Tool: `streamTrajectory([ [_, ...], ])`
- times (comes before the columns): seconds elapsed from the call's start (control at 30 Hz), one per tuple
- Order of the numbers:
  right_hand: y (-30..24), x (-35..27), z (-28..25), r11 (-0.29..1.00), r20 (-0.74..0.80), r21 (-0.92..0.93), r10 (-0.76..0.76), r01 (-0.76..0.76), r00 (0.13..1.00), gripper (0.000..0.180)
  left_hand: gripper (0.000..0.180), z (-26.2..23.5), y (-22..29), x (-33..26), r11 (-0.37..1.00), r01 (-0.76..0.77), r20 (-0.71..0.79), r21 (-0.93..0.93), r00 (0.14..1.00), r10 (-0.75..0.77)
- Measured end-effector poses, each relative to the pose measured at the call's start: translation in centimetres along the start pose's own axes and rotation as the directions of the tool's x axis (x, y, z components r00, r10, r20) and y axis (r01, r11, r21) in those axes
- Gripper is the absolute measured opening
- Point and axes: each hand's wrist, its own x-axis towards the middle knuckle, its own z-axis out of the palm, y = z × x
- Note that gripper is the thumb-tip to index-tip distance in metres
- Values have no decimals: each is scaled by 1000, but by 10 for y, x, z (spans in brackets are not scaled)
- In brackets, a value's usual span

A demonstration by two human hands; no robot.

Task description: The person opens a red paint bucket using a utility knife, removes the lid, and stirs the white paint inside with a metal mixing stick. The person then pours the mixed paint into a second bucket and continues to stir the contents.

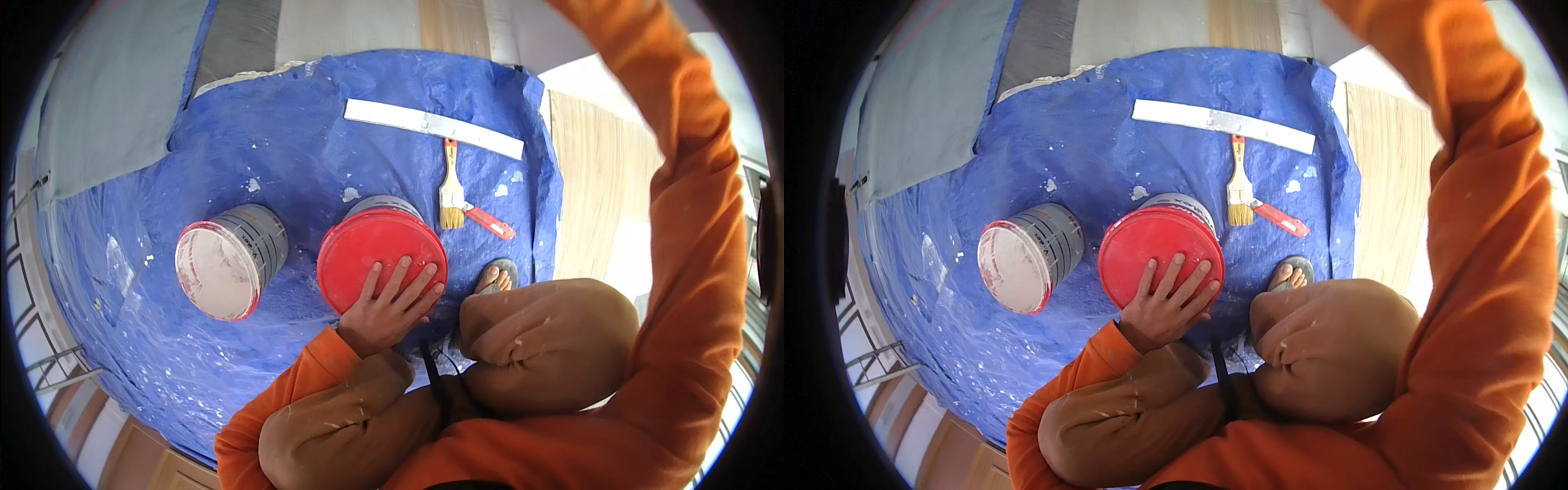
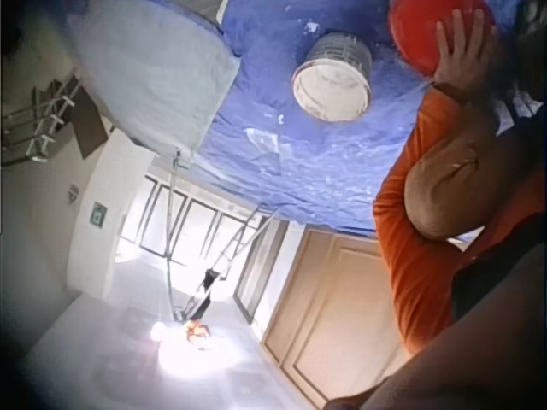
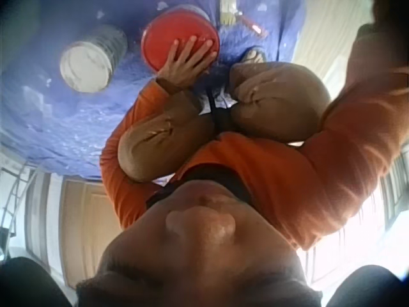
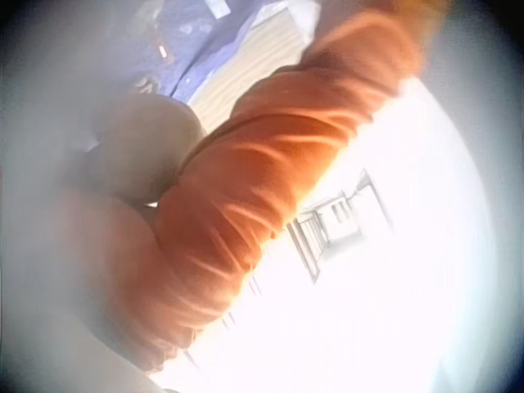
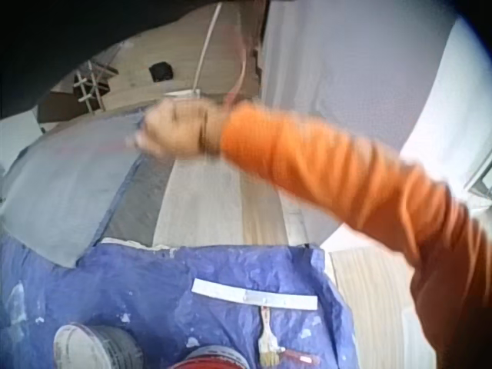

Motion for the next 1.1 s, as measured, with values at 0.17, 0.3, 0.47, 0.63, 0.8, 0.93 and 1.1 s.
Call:
streamTrajectory([
  [0.17,-198,-113,77,820,187,418,344,-391,920,43,64,0,5,11,1000,-1,-74,-14,997,0],
  [0.3,-279,-191,-52,540,694,471,261,-697,671,39,63,-17,6,5,995,29,-83,-100,996,-37],
  [0.47,-314,-261,-62,875,880,280,-70,-395,469,27,57,-22,6,-1,971,-5,-225,-237,973,-50],
  [0.63,-360,-179,-107,319,560,643,426,-697,711,34,36,7,-8,-22,934,31,-597,-357,762,-253],
  [0.8,-386,-139,-125,406,591,542,439,-736,677,42,25,2,-26,-19,712,390,-602,-585,380,-702],
  [0.93,-398,-123,-120,445,539,473,537,-761,649,43,25,2,-41,-23,724,423,-593,-545,417,-689],
  [1.1,-396,-119,-119,322,596,417,609,-850,523,40,15,1,-49,4,699,427,-581,-574,389,-715],
])
